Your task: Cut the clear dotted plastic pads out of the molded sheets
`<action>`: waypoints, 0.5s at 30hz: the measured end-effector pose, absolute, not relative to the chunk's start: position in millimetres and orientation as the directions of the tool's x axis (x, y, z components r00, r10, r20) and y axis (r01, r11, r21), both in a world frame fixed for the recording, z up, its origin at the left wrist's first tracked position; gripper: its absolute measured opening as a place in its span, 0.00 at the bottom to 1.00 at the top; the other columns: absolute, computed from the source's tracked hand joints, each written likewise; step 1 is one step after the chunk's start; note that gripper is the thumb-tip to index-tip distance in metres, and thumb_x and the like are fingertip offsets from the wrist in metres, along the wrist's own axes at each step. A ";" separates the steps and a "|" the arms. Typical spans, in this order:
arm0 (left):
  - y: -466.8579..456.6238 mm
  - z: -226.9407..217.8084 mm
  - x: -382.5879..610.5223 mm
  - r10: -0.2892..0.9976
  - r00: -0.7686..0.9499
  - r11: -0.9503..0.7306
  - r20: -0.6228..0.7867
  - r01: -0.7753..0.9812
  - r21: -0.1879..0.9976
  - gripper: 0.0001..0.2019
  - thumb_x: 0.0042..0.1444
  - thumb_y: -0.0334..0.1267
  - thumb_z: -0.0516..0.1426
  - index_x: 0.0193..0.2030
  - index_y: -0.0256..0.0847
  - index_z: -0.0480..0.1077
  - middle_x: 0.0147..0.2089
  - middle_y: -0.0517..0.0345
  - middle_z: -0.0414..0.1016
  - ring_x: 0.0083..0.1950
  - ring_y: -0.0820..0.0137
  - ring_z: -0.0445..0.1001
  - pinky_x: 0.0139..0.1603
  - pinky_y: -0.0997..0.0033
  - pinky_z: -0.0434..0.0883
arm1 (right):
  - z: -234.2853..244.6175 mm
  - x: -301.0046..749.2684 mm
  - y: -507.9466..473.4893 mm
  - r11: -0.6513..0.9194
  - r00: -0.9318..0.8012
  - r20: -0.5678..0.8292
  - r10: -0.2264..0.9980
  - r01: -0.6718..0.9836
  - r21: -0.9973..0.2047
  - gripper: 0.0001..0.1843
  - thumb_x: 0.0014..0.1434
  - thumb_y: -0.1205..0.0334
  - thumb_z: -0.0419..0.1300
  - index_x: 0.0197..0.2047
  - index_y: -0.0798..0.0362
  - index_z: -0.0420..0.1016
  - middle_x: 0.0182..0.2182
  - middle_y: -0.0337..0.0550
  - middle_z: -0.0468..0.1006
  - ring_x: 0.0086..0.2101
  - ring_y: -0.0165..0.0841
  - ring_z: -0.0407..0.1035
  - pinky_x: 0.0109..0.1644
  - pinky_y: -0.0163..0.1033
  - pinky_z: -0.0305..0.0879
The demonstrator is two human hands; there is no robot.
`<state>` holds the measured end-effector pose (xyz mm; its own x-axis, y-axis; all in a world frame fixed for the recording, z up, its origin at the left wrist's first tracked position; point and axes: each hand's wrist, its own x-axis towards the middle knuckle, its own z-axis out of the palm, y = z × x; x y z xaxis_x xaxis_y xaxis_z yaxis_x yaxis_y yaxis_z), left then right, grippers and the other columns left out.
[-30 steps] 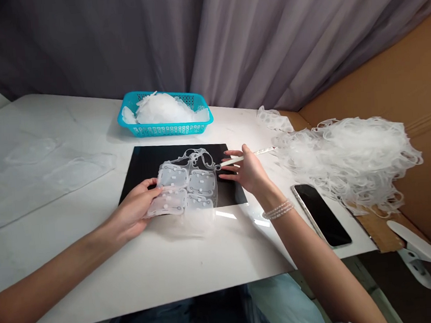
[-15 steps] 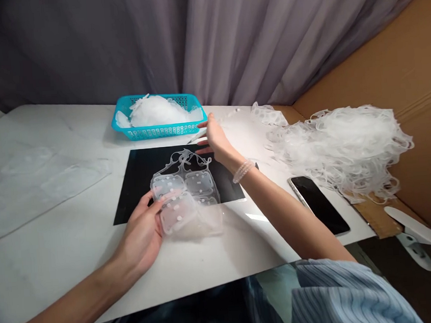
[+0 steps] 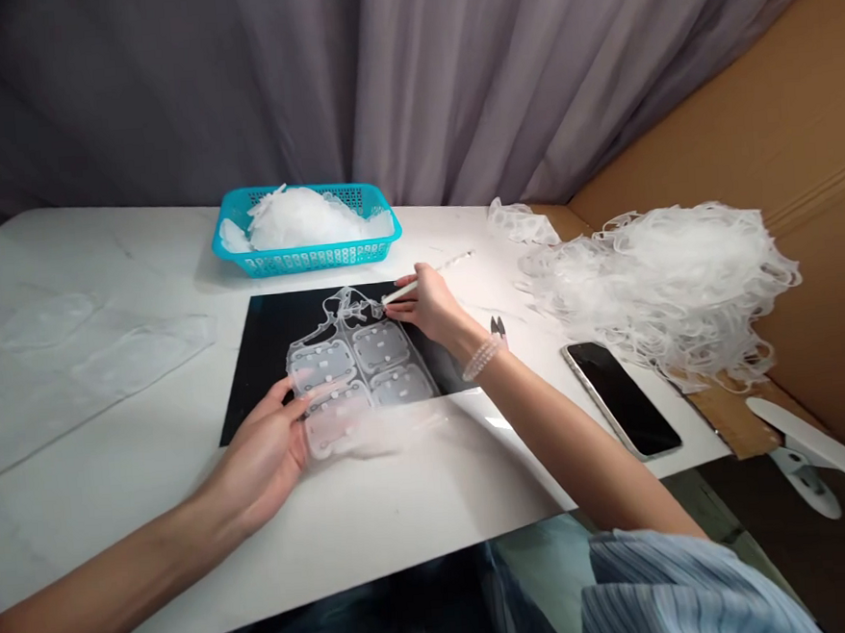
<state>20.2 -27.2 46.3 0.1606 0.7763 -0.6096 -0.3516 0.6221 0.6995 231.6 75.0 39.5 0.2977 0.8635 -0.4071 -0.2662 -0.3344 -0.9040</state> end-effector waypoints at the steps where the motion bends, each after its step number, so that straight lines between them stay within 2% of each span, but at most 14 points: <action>1: -29.4 46.3 26.9 0.778 0.166 0.618 -0.606 -0.380 0.688 0.19 0.66 0.24 0.49 0.60 0.44 0.62 0.58 0.45 0.75 0.46 0.62 0.83 0.42 0.57 0.83 | 39.7 226.1 87.8 -0.327 0.308 -0.389 0.868 -0.234 -0.915 0.16 0.68 0.54 0.43 0.38 0.52 0.66 0.28 0.47 0.73 0.29 0.39 0.72 0.37 0.49 0.75; 4: -42.9 47.0 49.5 0.768 0.247 0.630 -0.591 -0.455 0.629 0.24 0.66 0.23 0.48 0.66 0.48 0.55 0.60 0.46 0.74 0.50 0.63 0.81 0.48 0.57 0.82 | 42.7 207.7 116.6 -0.282 0.305 -0.316 0.898 -0.152 -0.947 0.15 0.67 0.52 0.47 0.34 0.51 0.67 0.29 0.45 0.71 0.31 0.38 0.70 0.38 0.46 0.74; 7: -68.0 52.0 60.0 0.658 0.392 0.750 -0.643 -0.418 0.513 0.28 0.67 0.29 0.50 0.70 0.48 0.46 0.58 0.42 0.74 0.52 0.60 0.81 0.49 0.56 0.81 | 49.1 196.9 121.9 -0.181 0.294 -0.169 0.941 0.015 -0.983 0.20 0.68 0.45 0.49 0.32 0.50 0.68 0.30 0.43 0.70 0.37 0.40 0.69 0.41 0.44 0.73; 9: -84.6 58.0 55.2 0.524 0.493 0.852 -0.695 -0.281 0.443 0.28 0.68 0.34 0.50 0.71 0.43 0.44 0.55 0.38 0.75 0.50 0.57 0.81 0.46 0.55 0.81 | 53.1 199.5 109.9 -0.064 0.266 -0.009 0.964 0.200 -0.978 0.25 0.68 0.39 0.47 0.32 0.49 0.70 0.30 0.43 0.69 0.39 0.40 0.68 0.41 0.43 0.72; 11: -92.9 63.6 44.7 0.412 0.580 0.876 -0.703 -0.040 0.481 0.25 0.68 0.37 0.48 0.70 0.38 0.50 0.51 0.37 0.76 0.46 0.55 0.82 0.41 0.54 0.82 | 54.4 208.8 87.4 0.034 0.195 0.102 0.976 0.325 -0.945 0.29 0.68 0.35 0.43 0.34 0.49 0.72 0.26 0.42 0.68 0.33 0.38 0.68 0.38 0.41 0.70; 12: -92.0 65.0 39.3 0.418 0.614 0.808 -0.670 0.085 0.583 0.23 0.67 0.38 0.47 0.68 0.37 0.55 0.49 0.37 0.76 0.45 0.55 0.82 0.40 0.53 0.82 | 53.4 214.6 73.5 0.058 0.159 0.120 0.980 0.346 -0.937 0.30 0.68 0.35 0.43 0.36 0.49 0.73 0.24 0.41 0.68 0.29 0.36 0.67 0.35 0.41 0.69; 13: -87.5 64.9 34.8 0.470 0.654 0.656 -0.592 0.190 0.731 0.22 0.66 0.38 0.48 0.65 0.37 0.61 0.49 0.37 0.76 0.46 0.54 0.81 0.42 0.52 0.81 | 51.4 220.3 58.8 0.078 0.124 0.131 0.984 0.362 -0.929 0.29 0.68 0.35 0.44 0.38 0.49 0.73 0.23 0.39 0.68 0.26 0.34 0.66 0.33 0.40 0.68; 14: -79.6 62.9 31.5 0.549 0.697 0.409 -0.461 0.257 0.876 0.20 0.65 0.39 0.49 0.62 0.37 0.66 0.51 0.38 0.76 0.50 0.52 0.80 0.48 0.49 0.79 | 48.3 225.3 44.0 0.097 0.095 0.144 0.985 0.387 -0.917 0.26 0.68 0.37 0.47 0.39 0.49 0.74 0.24 0.39 0.69 0.24 0.32 0.65 0.32 0.39 0.67; 15: -68.9 59.0 29.8 0.621 0.729 0.099 -0.288 0.291 0.951 0.19 0.64 0.38 0.50 0.58 0.37 0.70 0.54 0.37 0.76 0.56 0.50 0.77 0.55 0.47 0.76 | 44.4 229.2 29.9 0.110 0.071 0.152 0.986 0.411 -0.905 0.22 0.68 0.40 0.51 0.40 0.49 0.75 0.26 0.39 0.72 0.24 0.31 0.65 0.31 0.39 0.66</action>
